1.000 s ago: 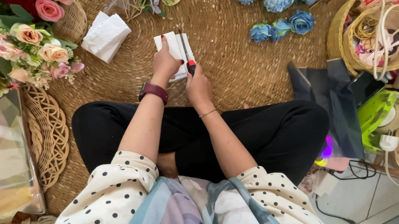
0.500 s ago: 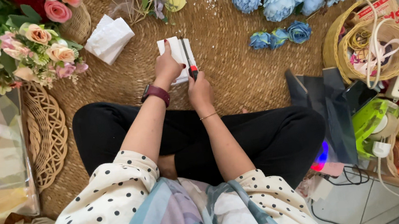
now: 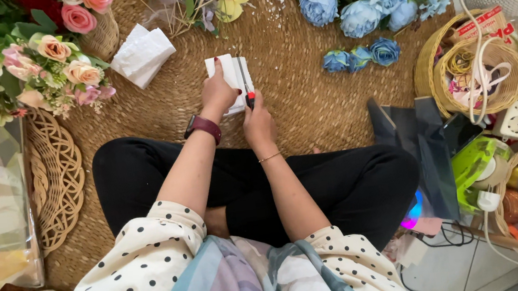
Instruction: The person sits on the floor and uses a utility knife to cut white foam blocks into smaller pieces. They repeatedly cut, separate, and stack the foam pieces while surrounded by artificial flowers and craft supplies.
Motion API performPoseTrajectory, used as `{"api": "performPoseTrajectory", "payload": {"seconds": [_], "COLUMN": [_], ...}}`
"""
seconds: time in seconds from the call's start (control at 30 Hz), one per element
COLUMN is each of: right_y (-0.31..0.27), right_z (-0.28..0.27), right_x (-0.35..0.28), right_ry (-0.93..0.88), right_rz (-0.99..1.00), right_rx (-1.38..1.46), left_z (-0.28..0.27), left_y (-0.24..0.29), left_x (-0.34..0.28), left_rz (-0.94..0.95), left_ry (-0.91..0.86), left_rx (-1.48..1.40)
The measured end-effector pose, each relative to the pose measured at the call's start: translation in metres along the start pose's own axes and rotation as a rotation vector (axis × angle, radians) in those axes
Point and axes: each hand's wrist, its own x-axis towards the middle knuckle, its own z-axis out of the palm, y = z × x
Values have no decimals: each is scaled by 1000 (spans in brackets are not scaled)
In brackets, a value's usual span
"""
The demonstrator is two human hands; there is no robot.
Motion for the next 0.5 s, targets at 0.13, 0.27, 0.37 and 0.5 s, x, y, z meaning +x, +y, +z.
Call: {"api": "performPoseTrajectory", "payload": {"seconds": [0.13,0.27,0.37,0.5], "right_y": [-3,0,1,3], "right_z": [-5,-3,0,4], "right_x": [-7,-6,-3,-2], "right_ry": [-41,-49,-40,-19], "right_rz": [-32,-38,-34,-38], "right_rx": [-12,-8,-1,-14], "left_z": [5,8,7,9], "left_y": [-5,-8,-7,-7], "left_x": [6,9,10,9], "left_rz": [1,4,6,1], "left_ry": [-6,-4,-2,-10], "left_rx": [-13,-18,-14,-13]}}
